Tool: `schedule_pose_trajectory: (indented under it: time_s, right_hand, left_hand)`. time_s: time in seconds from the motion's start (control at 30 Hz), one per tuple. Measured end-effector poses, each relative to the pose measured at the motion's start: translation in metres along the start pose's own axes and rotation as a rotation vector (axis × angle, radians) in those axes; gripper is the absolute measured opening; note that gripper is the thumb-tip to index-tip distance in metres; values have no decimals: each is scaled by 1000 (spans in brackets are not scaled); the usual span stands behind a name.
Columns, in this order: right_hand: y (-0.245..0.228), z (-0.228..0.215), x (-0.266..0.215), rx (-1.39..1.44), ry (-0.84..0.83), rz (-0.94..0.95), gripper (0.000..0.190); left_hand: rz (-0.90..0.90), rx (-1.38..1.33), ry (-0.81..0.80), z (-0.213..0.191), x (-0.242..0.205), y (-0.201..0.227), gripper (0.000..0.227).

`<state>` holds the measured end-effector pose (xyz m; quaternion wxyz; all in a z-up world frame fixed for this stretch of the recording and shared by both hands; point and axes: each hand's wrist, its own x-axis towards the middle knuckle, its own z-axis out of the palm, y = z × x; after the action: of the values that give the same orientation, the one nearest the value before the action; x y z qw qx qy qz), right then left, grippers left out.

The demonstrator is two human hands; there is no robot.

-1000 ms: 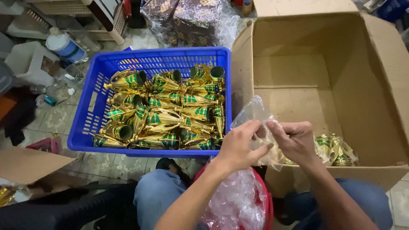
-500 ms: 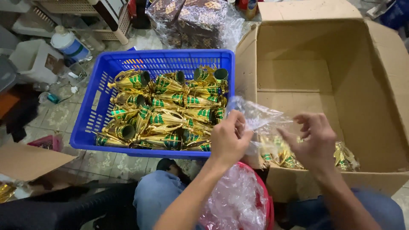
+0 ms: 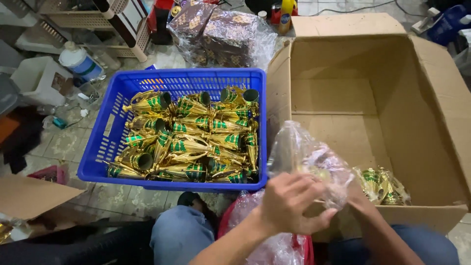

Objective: The person picks up gold trophies from a blue basket and places them into clear plastic bags before putting the bagged trophies into a large cardboard box.

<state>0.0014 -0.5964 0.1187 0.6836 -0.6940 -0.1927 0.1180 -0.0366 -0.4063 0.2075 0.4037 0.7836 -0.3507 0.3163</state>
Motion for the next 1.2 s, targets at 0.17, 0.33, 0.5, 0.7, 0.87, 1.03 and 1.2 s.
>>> schedule_pose_trajectory:
  time_s: [0.17,0.33,0.5,0.7,0.87,1.03,1.2]
  right_hand:
    - [-30,-15,12,-427,-44,7,72]
    - [-48,7,15,-402,1,-58,60]
    - [-55,17,16,-385,37,-124,49]
    - [-55,21,3,-361,108,-186,35]
    - [-39,18,-6,-583,184,-381,82]
    - [-64,25,0,-706,81,-242,125]
    - [-92,19,4,-641,33,-228,127]
  left_hand:
    - [-204,86,312,-47,31,-29,15]
    - [-1160,-329,-149,-48,-5,-84,61]
    - [-1046,-499,-199,-32,-6,-59,31]
    - [-963,-307,-37,-34,3,-49,24]
    - [-974,-236,-65,-42,4,-61,24]
    - [-1103,-132,-69,-56,5,-84,18]
    - [-1076,-70,-27,-65,-7,-118,24]
